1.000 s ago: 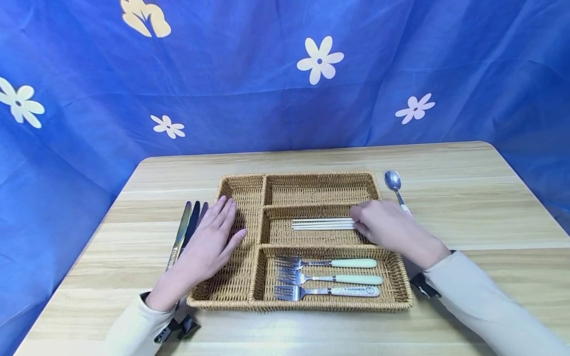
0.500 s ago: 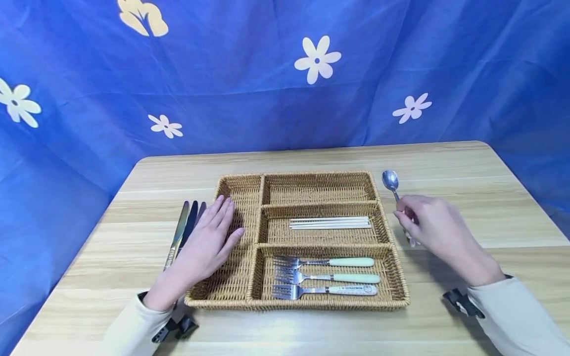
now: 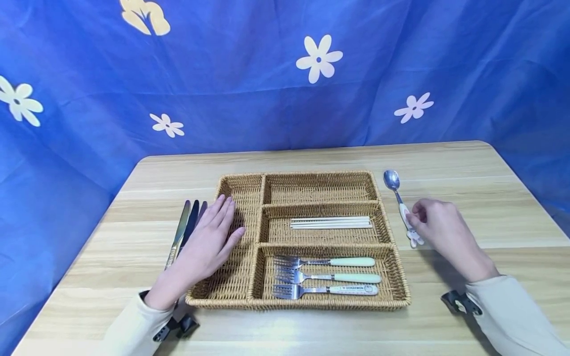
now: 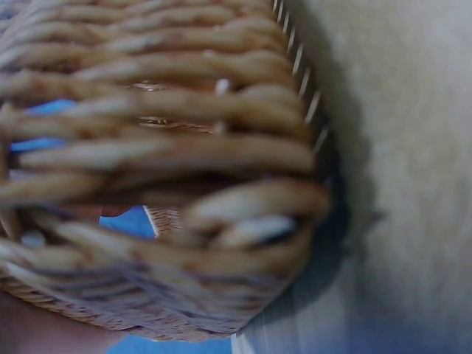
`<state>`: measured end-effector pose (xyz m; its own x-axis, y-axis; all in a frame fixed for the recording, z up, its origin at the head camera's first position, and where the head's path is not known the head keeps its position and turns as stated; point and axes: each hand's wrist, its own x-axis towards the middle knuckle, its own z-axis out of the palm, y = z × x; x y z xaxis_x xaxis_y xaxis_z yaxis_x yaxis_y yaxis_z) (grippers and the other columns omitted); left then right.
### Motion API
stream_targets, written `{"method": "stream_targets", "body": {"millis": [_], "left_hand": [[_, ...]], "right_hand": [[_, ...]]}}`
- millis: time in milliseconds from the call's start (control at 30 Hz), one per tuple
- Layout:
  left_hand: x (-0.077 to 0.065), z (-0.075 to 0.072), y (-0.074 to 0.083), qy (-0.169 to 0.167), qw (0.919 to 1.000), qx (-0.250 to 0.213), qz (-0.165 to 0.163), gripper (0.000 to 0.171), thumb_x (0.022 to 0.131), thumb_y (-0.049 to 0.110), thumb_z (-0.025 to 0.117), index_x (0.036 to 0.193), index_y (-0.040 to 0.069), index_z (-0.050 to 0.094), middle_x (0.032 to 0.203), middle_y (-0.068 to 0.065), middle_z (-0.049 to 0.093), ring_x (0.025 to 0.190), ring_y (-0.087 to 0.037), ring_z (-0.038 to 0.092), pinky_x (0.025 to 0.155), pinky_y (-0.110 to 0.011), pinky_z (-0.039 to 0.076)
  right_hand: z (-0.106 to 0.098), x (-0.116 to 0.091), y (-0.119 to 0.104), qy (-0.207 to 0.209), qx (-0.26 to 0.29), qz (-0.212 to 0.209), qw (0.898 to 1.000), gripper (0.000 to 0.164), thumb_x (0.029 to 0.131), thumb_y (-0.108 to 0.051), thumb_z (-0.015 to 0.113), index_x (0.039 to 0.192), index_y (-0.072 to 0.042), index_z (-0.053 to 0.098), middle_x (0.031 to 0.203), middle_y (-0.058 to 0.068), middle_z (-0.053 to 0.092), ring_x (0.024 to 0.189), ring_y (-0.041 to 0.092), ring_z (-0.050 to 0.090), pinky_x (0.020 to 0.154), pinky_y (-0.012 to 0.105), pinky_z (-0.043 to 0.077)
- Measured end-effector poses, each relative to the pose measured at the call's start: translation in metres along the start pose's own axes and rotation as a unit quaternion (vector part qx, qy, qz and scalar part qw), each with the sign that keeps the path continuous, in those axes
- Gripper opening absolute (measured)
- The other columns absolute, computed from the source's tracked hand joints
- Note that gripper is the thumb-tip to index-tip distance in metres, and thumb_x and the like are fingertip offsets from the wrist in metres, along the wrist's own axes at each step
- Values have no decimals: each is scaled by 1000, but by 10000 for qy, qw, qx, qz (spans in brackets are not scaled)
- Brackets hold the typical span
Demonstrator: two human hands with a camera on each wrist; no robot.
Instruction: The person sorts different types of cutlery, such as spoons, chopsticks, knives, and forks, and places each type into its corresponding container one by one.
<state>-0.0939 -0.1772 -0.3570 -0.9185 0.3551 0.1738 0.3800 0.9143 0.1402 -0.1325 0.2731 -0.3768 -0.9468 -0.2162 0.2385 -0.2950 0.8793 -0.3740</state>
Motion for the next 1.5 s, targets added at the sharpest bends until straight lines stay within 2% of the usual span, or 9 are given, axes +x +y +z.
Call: {"method": "stream_targets", "body": {"millis": [133, 267, 467, 633, 867, 1067, 1333, 1500], "left_hand": [[0, -1, 0, -7, 10000, -14, -12, 65, 104, 37, 37, 145, -13, 27, 154, -26, 21, 146, -37, 12, 119, -46, 10], [0, 0, 1, -34, 10000, -47, -45, 65, 105, 38, 33, 145, -12, 26, 155, -26, 19, 146, -37, 11, 119, -47, 10], [0, 0, 1, -82, 9999, -87, -76, 65, 106, 39, 25, 146, -12, 24, 156, -25, 17, 146, -36, 9, 119, -47, 10], [-1, -1, 1, -131, 9998, -74, -106, 66, 106, 40, 24, 147, -11, 22, 157, -24, 15, 146, -35, 8, 120, -46, 8], [-1, -1, 2, -185, 9998, -30, -103, 67, 106, 42, 23, 148, -10, 19, 157, -22, 10, 147, -35, 6, 120, -46, 7], [-1, -1, 2, -163, 9998, -24, -80, 68, 106, 42, 24, 148, -11, 17, 157, -25, 12, 147, -35, 4, 120, -47, 7], [-1, -1, 2, -127, 9999, 20, -49, 67, 106, 41, 24, 148, -11, 18, 156, -26, 13, 146, -36, 6, 120, -48, 8], [0, -1, 2, -156, 9998, 1, -117, 68, 106, 42, 24, 148, -11, 17, 157, -26, 12, 146, -36, 5, 119, -48, 9]], "right_hand": [[0, 2, 0, -453, 87, 355, 9983, 21, 93, -22, 65, 84, -3, 67, 64, -3, 60, 54, 13, 48, 49, 29, 40], [1, 3, 0, -806, 199, 533, 9951, 24, 93, -24, 64, 90, 0, 67, 68, -2, 62, 56, 14, 49, 50, 29, 41], [3, 4, -2, -945, 214, 603, 9935, 22, 92, -22, 65, 90, 0, 68, 66, -3, 59, 56, 15, 45, 47, 28, 36], [4, 7, -2, -1010, 179, 652, 9926, 20, 91, -20, 65, 85, -1, 69, 61, -3, 56, 53, 16, 42, 45, 30, 33], [3, 13, -3, -1371, 262, 912, 9860, 18, 90, -17, 63, 87, 1, 67, 65, 0, 62, 56, 18, 49, 48, 31, 39], [2, 12, -5, -1662, 473, 1177, 9779, 17, 92, -13, 59, 91, 4, 64, 64, 1, 62, 53, 17, 55, 47, 32, 45], [1, 12, -3, -1579, 330, 1060, 9812, 16, 91, -13, 59, 88, 2, 64, 65, 1, 61, 57, 18, 53, 49, 31, 42], [1, 10, -3, -1495, 422, 1041, 9824, 17, 91, -12, 57, 93, 5, 62, 66, 2, 62, 54, 18, 53, 46, 30, 43]]}}
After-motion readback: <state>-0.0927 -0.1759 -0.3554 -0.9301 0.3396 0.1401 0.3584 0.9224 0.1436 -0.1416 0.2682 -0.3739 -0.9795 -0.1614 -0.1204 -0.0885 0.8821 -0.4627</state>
